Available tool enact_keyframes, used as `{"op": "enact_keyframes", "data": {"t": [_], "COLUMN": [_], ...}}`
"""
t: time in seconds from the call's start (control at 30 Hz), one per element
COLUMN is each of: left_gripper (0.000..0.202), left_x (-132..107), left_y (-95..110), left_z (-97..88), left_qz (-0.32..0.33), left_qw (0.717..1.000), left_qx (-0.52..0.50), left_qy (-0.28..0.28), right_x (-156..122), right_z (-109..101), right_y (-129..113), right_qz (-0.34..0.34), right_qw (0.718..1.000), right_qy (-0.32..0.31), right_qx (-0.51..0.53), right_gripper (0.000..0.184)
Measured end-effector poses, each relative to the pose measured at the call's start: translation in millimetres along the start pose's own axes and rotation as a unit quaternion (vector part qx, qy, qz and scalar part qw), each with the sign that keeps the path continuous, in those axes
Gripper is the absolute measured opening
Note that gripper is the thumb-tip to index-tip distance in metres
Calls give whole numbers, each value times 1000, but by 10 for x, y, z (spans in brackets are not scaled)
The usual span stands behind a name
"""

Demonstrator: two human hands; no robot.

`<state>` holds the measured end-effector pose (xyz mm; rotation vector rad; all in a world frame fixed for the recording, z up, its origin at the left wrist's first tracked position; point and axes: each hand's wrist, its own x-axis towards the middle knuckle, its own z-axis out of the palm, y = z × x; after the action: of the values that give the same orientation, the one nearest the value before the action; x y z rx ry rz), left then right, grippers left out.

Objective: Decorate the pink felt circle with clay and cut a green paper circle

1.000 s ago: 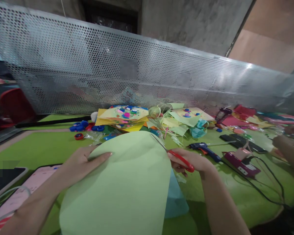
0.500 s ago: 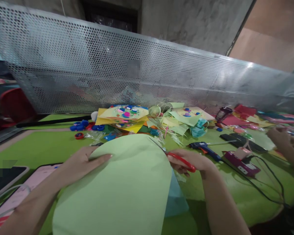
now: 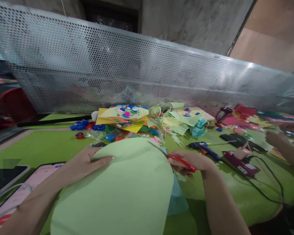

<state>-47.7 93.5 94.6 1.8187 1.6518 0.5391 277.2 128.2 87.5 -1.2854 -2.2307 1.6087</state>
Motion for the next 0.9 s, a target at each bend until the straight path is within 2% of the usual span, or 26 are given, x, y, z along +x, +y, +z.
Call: {"op": "enact_keyframes", "data": {"t": [0.13, 0.23, 0.37, 0.6, 0.77, 0.9], "left_gripper": [48, 52, 50, 49, 49, 46], "left_x": [-7, 3, 11, -22, -23, -42], "left_y": [-18, -35, -31, 50, 54, 96], "left_z": [15, 30, 35, 39, 37, 36], "left_qz": [1, -6, -5, -10, -16, -11], "left_qw": [1000, 999, 999, 998, 998, 998], "left_qx": [-5, -22, -23, -19, -11, -18], "left_qy": [-23, -47, -43, -59, -53, -61], "right_x": [-2, -6, -22, 9, -12, 1], "right_z": [17, 25, 14, 31, 23, 27], "right_y": [-6, -24, -41, -36, -33, -27], "right_qz": [2, 19, 38, 5, 34, 4], "right_qw": [1000, 1000, 999, 1000, 999, 999], "right_qy": [-20, -6, 14, -21, -10, -45], "right_qx": [-2, -12, -29, -18, -11, -6], "right_gripper": [46, 46, 47, 46, 47, 47]}}
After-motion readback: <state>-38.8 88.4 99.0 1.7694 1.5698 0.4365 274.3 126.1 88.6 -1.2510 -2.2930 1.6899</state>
